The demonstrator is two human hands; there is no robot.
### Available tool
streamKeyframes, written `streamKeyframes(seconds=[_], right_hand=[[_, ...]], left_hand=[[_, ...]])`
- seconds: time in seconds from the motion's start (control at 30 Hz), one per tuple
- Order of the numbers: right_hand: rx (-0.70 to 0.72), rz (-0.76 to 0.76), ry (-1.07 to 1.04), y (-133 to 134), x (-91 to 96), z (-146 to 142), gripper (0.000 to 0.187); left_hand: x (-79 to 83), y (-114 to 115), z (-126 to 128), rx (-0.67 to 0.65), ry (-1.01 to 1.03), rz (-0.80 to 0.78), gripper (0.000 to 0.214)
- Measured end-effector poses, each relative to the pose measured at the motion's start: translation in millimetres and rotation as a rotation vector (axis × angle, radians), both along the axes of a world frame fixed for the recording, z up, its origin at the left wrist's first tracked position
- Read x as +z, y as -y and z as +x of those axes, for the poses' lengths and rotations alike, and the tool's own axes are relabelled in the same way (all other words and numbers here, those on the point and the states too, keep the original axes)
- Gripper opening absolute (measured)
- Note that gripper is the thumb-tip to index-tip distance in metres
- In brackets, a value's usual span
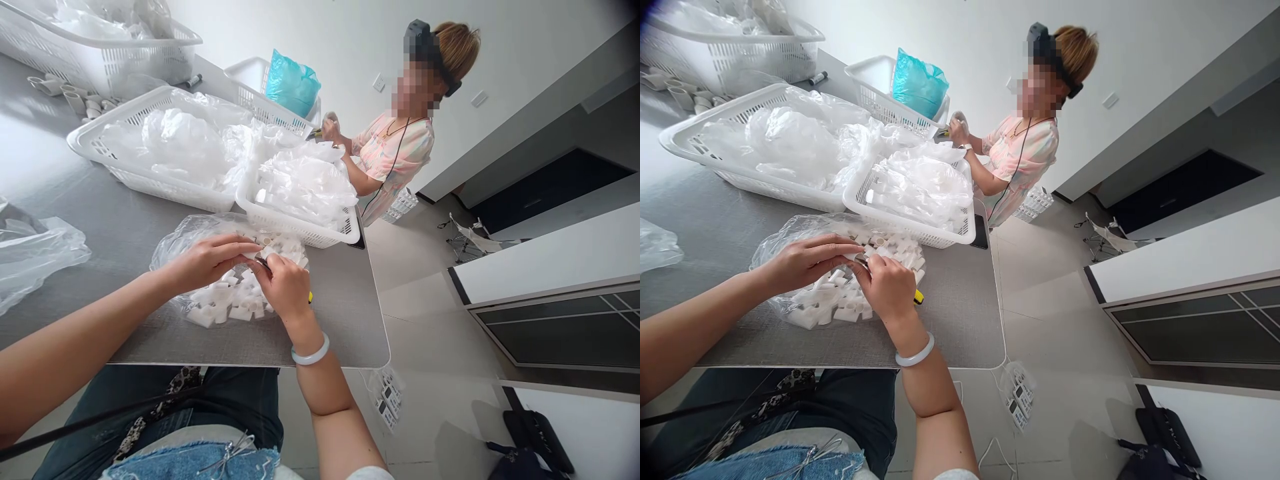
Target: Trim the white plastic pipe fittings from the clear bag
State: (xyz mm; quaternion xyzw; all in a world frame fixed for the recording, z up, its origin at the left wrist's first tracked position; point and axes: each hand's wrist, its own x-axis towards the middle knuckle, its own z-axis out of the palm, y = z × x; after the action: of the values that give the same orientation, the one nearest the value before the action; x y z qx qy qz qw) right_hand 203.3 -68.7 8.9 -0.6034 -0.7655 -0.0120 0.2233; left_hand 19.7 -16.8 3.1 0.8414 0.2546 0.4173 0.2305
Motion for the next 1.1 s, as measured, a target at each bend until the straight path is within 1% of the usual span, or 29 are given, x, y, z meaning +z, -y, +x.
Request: streamKeyframes(seconds=[0.07,0.13,0.33,0.43,0.53,0.6,0.67,0.8,0.87,0.9,0.97,1.03,1.1], right_hand=[[-0.024,-0.021,-0.007,0,0.7,-1,0.058],[-0.035,-0.054,-0.01,0,1.6,-1,0.056],[0.004,-0.196,-0.084,4,7.9,-2,0.056],[0.012,-0.279,-0.136,5,12.7,-3,0.052],[-0.031,-0.259,-0.131,5,15.1,-4,0.048],[-0.066,-0.213,-0.107,4,14.8,-5,0.048],[-0.071,-0.187,-0.097,4,13.4,-6,0.051],[-0.01,-0.222,-0.149,4,10.5,-6,0.055],[0.018,-0.263,-0.249,5,10.1,-6,0.055],[0.034,-0.29,-0.331,5,10.3,-6,0.055],[0.083,-0.376,-0.563,5,11.8,-5,0.056],[0.155,-0.51,-0.822,5,14.5,-5,0.057],[0.209,-0.621,-1.005,5,17.9,-2,0.059]], left_hand=[[-0.5,-1,0,0.002,0.009,0.004,0.031],[-1.9,-3,-1,-0.007,0.005,0.043,0.029],[-2.0,-11,-3,-0.043,-0.035,0.345,0.027],[-0.7,-10,-2,-0.024,-0.044,0.408,0.028],[-1.4,-8,-2,0.024,-0.029,0.395,0.026],[-2.9,-7,-1,0.052,-0.035,0.362,0.025],[-4.4,-7,-1,0.068,-0.034,0.355,0.024],[-4.5,-7,2,0.063,0.006,0.491,0.021],[-2.5,-6,4,0.073,0.013,0.556,0.021],[-1.4,-4,4,0.083,0.012,0.572,0.022],[0.6,-2,6,0.1,0.01,0.582,0.023],[1.5,1,7,0.117,0.022,0.549,0.022],[1.4,3,8,0.132,0.046,0.421,0.018]])
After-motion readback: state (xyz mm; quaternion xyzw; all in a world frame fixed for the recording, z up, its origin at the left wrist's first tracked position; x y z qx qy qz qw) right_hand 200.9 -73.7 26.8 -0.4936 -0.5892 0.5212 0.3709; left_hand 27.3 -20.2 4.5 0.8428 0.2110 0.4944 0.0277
